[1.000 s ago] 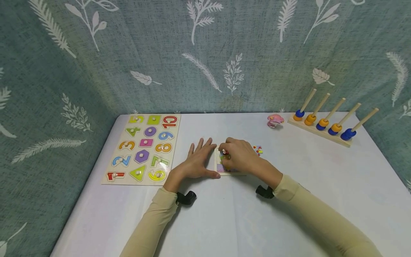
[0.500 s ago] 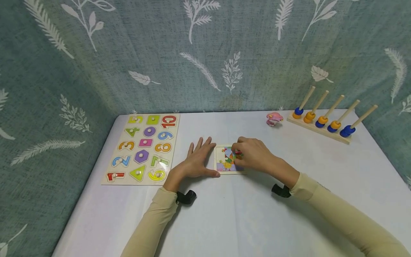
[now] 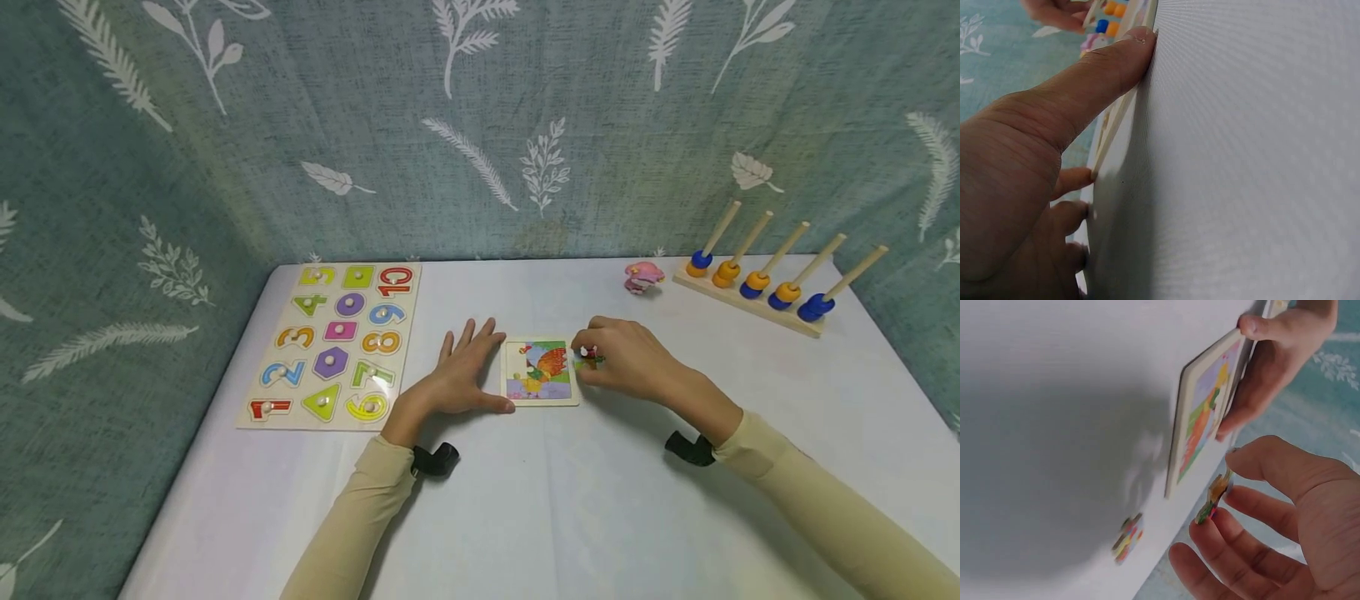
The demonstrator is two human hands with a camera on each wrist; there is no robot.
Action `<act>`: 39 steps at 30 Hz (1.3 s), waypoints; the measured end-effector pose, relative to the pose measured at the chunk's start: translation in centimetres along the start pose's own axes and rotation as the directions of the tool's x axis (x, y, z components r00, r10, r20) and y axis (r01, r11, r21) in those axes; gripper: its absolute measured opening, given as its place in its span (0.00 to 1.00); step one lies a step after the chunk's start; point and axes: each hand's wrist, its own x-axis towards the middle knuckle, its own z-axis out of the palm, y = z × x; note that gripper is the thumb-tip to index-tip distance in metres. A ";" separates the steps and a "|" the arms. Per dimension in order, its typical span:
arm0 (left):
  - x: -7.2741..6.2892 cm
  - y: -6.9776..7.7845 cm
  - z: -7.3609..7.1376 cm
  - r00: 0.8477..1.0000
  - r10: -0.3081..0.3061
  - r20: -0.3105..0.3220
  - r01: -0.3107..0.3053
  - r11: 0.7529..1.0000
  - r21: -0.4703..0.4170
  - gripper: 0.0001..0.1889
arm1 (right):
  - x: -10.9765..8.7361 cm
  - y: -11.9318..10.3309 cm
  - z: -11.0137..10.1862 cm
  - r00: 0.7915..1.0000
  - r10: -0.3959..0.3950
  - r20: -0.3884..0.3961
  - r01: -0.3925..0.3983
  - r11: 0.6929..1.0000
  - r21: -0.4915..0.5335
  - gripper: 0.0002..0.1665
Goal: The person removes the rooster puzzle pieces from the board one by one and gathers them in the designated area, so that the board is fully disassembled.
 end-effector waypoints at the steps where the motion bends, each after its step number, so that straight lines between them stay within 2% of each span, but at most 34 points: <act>1: 0.0 0.0 0.0 1.000 0.000 0.000 0.000 1.000 0.000 0.60 | -0.2 0.2 0.0 1.000 0.009 0.002 -0.009 1.000 -0.003 0.13; 10: 0.0 0.2 -0.2 1.000 -0.014 0.007 0.014 1.000 0.005 0.60 | -1.4 1.4 -0.1 0.998 0.058 -0.012 -0.058 0.998 -0.010 0.15; 17: 0.0 0.1 -0.2 1.000 -0.015 0.007 0.015 1.000 0.005 0.60 | -2.1 2.2 0.0 0.998 0.060 -0.020 -0.060 0.998 -0.014 0.10; 26: 0.1 0.1 -0.1 1.000 -0.010 0.003 0.010 1.000 0.005 0.60 | -2.1 2.3 0.5 0.996 0.084 0.037 -0.084 0.996 0.002 0.09; 39: 0.0 0.3 -0.2 1.000 -0.008 0.010 0.008 1.000 0.008 0.59 | -2.2 2.3 1.1 0.995 0.090 0.043 -0.090 0.996 -0.006 0.10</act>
